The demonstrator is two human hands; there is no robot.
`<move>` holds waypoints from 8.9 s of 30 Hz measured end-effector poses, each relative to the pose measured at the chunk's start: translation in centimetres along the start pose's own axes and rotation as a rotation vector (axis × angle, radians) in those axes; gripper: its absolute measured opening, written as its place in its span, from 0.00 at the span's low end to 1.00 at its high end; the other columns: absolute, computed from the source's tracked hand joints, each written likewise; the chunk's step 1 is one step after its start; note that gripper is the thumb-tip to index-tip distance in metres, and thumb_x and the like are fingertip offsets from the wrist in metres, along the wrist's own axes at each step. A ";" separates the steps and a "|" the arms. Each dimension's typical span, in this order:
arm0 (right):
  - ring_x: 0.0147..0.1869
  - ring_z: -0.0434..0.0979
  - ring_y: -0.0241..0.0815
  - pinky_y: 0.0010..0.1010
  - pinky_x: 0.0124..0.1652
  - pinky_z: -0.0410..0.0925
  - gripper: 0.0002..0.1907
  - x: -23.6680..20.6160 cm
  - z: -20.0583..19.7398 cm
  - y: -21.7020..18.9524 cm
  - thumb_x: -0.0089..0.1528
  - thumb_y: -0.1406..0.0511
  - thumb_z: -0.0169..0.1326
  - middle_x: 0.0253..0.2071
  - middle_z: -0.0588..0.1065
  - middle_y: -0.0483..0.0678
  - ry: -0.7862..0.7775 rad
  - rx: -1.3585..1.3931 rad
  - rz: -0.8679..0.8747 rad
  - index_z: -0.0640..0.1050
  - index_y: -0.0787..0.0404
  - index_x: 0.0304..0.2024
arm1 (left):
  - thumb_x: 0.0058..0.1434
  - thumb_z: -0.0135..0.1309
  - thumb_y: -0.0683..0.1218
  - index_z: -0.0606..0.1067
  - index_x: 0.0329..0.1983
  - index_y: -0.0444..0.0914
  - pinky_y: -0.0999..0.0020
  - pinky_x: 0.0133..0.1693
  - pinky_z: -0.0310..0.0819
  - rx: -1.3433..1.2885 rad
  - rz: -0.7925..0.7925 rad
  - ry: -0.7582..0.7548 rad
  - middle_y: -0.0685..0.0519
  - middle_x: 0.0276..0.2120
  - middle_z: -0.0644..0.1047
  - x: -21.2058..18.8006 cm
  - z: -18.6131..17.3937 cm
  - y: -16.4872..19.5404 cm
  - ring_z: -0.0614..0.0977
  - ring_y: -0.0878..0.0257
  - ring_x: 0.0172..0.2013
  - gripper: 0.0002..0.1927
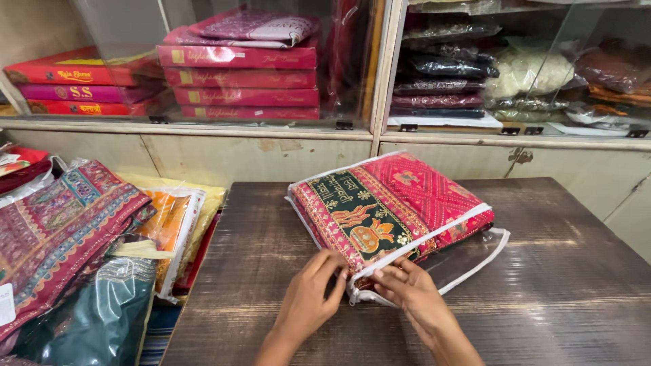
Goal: The person packs folded garments into clear plastic zip pouches on a wooden table, then wraps a white elastic strap around a folded red garment bundle and fastens it. They carry the packed bundle to a pile of packaged clothing, place it down, and later handle a price tag on another folded garment before zipping it into a pouch.
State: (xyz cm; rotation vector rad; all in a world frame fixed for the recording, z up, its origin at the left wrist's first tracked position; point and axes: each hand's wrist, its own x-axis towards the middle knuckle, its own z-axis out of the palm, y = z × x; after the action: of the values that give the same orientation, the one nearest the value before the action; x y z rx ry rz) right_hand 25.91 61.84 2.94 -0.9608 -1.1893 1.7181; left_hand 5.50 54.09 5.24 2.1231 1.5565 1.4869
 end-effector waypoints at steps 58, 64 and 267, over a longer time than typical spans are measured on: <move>0.37 0.84 0.47 0.36 0.35 0.73 0.06 -2.1 6.5 0.3 0.55 0.67 0.64 0.33 0.81 0.47 0.379 -0.930 -1.012 0.80 0.60 0.34 | 0.53 0.68 0.42 0.82 0.38 0.34 0.62 0.38 0.81 0.004 -0.103 0.269 0.48 0.37 0.83 -1.8 3.0 -1.5 0.86 0.50 0.37 0.11; 0.36 0.82 0.49 0.38 0.35 0.72 0.05 -0.6 8.4 0.4 0.54 0.66 0.64 0.31 0.80 0.47 0.297 -0.976 -1.017 0.80 0.58 0.31 | 0.50 0.66 0.41 0.82 0.38 0.35 0.60 0.39 0.81 0.079 -0.214 0.324 0.48 0.37 0.83 -1.4 2.9 -2.9 0.86 0.49 0.37 0.12; 0.73 0.58 0.52 0.67 0.65 0.39 0.37 14.7 -2.2 3.1 0.58 0.43 0.49 0.69 0.63 0.50 -0.063 -1.338 -1.089 0.67 0.47 0.67 | 0.60 0.55 0.63 0.73 0.64 0.46 0.37 0.67 0.42 0.736 -0.407 -0.022 0.49 0.69 0.67 2.8 4.4 -3.7 0.61 0.47 0.70 0.32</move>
State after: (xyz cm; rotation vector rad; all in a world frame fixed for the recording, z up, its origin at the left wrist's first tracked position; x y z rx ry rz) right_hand 21.80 75.34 -2.57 -0.6288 -2.3324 -0.0523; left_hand 6.33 59.81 2.59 1.8887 2.6163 0.8209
